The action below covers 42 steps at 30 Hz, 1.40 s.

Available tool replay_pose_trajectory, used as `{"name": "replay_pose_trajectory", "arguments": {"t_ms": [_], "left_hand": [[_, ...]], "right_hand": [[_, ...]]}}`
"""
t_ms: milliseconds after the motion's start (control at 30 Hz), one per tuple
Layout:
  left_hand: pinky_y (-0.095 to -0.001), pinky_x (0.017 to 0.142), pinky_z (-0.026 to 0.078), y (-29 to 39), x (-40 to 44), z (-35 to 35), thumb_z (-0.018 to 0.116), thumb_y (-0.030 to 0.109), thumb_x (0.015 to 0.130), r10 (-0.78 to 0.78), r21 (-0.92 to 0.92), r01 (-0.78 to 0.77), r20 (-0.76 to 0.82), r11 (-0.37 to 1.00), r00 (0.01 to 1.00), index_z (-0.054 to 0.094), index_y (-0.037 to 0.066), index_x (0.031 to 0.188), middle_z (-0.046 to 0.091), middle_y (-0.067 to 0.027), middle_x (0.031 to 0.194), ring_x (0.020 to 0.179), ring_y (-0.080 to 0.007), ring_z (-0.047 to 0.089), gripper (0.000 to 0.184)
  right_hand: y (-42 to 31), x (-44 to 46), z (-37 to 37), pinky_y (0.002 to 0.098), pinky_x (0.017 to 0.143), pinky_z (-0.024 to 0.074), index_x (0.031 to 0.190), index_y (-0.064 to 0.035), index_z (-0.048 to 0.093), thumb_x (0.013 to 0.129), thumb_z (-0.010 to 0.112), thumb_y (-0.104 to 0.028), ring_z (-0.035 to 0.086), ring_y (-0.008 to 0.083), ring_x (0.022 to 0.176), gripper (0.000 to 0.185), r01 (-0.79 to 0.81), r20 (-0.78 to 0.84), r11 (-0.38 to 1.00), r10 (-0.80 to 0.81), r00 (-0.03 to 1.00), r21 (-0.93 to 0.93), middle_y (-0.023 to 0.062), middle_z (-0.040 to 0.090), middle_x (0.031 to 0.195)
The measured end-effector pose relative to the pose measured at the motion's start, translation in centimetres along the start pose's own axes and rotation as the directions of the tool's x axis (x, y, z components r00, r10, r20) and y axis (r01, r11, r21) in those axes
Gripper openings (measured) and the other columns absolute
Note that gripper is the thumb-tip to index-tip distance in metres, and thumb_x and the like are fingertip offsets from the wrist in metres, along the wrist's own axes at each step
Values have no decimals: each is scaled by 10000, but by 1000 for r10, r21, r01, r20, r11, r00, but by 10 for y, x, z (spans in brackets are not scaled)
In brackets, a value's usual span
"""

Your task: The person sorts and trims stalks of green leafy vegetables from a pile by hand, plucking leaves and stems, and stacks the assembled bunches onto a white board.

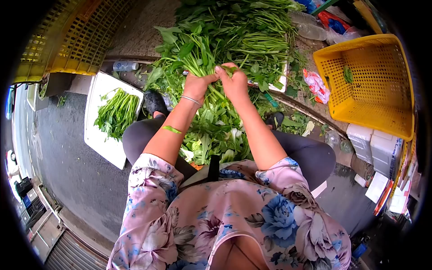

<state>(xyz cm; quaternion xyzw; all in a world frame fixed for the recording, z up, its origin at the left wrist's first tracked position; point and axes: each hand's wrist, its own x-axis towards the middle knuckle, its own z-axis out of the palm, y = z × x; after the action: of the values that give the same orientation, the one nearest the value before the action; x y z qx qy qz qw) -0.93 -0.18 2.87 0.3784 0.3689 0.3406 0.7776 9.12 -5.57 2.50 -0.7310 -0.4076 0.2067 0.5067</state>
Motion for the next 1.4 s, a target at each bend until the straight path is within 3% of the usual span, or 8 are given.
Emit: {"name": "replay_pose_trajectory", "arguments": {"t_ms": [467, 533, 633, 733, 867, 967, 1133, 1400], "left_hand": [[-295, 506, 487, 16, 11, -9, 570, -50, 756, -14, -239, -55, -278, 970, 960, 509, 7, 890, 564, -76, 765, 592, -190, 547, 158], [-280, 451, 467, 30, 15, -19, 592, -25, 754, -42, -265, -27, -254, 964, 966, 514, 11, 890, 577, -78, 770, 567, -175, 540, 161], [-266, 434, 448, 38, 11, -21, 596, -7, 762, -58, -277, -7, -226, 961, 972, 518, 12, 892, 588, -80, 771, 582, -162, 555, 153], [-297, 467, 482, 40, 4, -23, 571, -26, 770, -15, -218, -24, -178, 976, 984, 508, 9, 903, 583, -93, 789, 662, -205, 594, 152], [-457, 581, 546, 46, 1, -26, 556, -30, 774, -73, -345, 7, -178, 939, 981, 493, -9, 924, 565, -132, 833, 746, -263, 607, 164], [-395, 617, 544, 52, -3, -27, 588, 42, 781, -49, -290, 14, -114, 957, 992, 535, -50, 907, 581, -126, 844, 814, -236, 610, 164], [-394, 638, 541, 43, 9, -41, 559, 31, 794, -149, -453, 147, 31, 880, 988, 521, -36, 941, 585, -125, 894, 793, -235, 609, 167], [-369, 663, 528, 54, -4, -34, 567, 83, 795, -158, -461, 176, 79, 870, 984, 544, -27, 936, 598, -90, 829, 729, -186, 606, 181]], "right_hand": [[10, -57, -3, 383, 569, 423, 954, 29, 540, 824, 527, -199, 562, 285, 597, 263, -35, 43, 986, 43, 998, -160, 185, 577, 674], [20, -87, -14, 386, 756, 443, 1043, 44, 514, 776, 590, -245, 567, 347, 880, 401, -456, 174, 842, 514, 840, -288, 248, 576, 924], [43, -119, -31, 350, 904, 385, 1218, 55, 386, 682, 686, -362, 473, 321, 1088, 742, -234, 556, 730, 654, 514, -642, 255, 475, 1156], [42, -97, -39, 372, 963, 336, 1323, -28, 245, 602, 746, -377, 388, 334, 1170, 944, -233, 430, 597, 749, 503, -767, 232, 360, 1282], [43, -27, -36, 394, 829, 413, 1103, -70, 528, 732, 578, -81, 483, 320, 1009, 375, -20, 155, 723, 175, 972, -690, 141, 454, 1160], [60, 14, -29, 418, 872, 381, 997, -119, 603, 705, 554, -17, 411, 280, 1086, 313, 159, 123, 688, -102, 987, -708, 73, 429, 1190], [45, 33, -53, 405, 872, 382, 898, -127, 650, 740, 574, -97, 458, 267, 1043, 177, 346, 509, 580, 141, 849, -738, 66, 514, 1095], [10, -8, -148, 235, 652, 441, 973, -18, 626, 743, 668, -176, 562, 104, 721, 282, -433, 454, 897, 425, 783, -92, 58, 633, 816]]}}
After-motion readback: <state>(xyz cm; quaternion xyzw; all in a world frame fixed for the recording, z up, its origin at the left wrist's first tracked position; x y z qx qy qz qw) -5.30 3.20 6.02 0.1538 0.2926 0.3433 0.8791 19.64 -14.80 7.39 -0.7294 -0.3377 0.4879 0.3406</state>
